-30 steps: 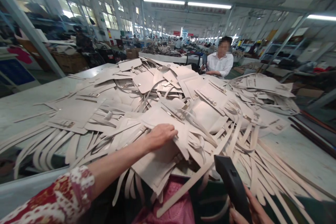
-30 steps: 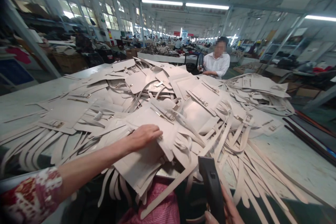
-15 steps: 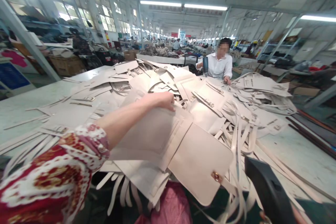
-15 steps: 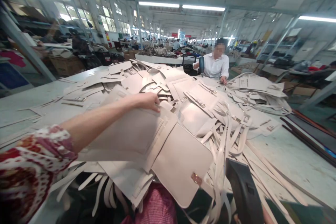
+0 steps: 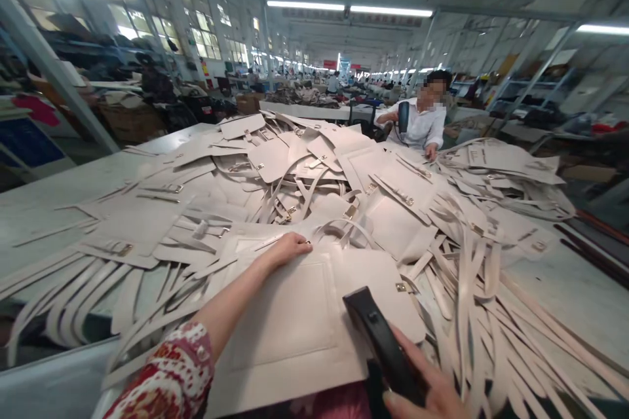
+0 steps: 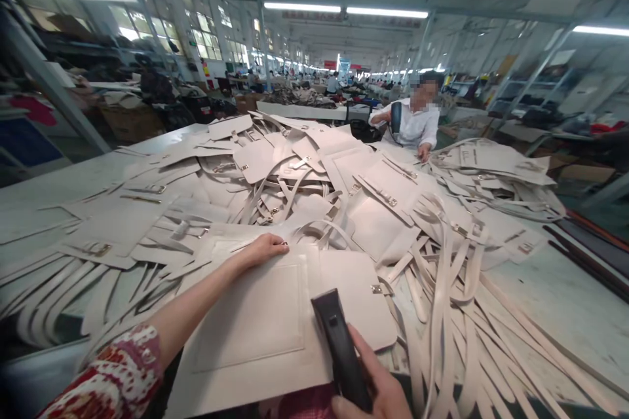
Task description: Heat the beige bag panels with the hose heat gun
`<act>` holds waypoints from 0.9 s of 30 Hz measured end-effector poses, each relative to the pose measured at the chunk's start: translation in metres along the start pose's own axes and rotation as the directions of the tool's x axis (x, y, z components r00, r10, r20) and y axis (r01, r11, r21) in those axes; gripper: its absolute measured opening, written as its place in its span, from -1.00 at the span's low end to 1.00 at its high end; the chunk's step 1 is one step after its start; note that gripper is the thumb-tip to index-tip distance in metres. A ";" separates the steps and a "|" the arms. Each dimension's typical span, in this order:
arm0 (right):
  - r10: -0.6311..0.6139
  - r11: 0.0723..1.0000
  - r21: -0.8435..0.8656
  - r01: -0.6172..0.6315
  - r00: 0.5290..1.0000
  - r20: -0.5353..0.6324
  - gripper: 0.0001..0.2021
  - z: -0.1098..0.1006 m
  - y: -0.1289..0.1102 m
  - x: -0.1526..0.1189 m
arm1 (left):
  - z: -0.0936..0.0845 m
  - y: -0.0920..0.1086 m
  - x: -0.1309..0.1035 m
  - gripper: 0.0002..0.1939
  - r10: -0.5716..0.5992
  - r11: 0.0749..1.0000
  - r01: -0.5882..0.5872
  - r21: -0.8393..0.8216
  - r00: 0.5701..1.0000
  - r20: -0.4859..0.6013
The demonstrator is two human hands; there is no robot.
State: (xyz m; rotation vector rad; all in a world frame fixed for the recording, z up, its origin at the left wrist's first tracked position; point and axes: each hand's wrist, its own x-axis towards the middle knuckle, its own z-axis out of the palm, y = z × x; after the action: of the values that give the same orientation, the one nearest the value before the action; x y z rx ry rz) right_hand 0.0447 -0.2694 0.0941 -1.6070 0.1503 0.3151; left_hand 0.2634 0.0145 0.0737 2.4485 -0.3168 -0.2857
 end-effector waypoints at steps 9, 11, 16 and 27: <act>0.047 0.999 -0.030 -0.043 0.984 0.172 -0.46 0.034 -0.053 0.106 | 0.007 -0.005 -0.021 -0.76 0.135 0.990 -0.137 -0.017 0.988 -0.069; 0.055 0.998 -0.029 -0.050 0.973 0.223 -0.59 0.030 -0.065 0.135 | 0.008 -0.007 -0.021 -0.77 0.136 0.991 -0.137 -0.013 0.988 -0.069; -0.026 1.000 0.004 0.026 0.972 0.235 -0.70 0.020 -0.089 0.155 | 0.008 -0.010 -0.019 -0.77 0.126 0.992 -0.126 0.004 0.988 -0.088; 0.053 0.993 0.082 -0.080 0.955 0.290 -0.85 0.009 -0.061 0.149 | 0.013 -0.007 -0.023 -0.77 0.108 0.989 -0.094 0.116 0.987 -0.123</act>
State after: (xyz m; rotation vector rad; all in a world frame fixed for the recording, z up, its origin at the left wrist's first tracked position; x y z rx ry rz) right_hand 0.2034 -0.2425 0.1089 -1.4486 -0.0044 0.5827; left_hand 0.2393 0.0187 0.0619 2.5352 -0.4082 -0.0674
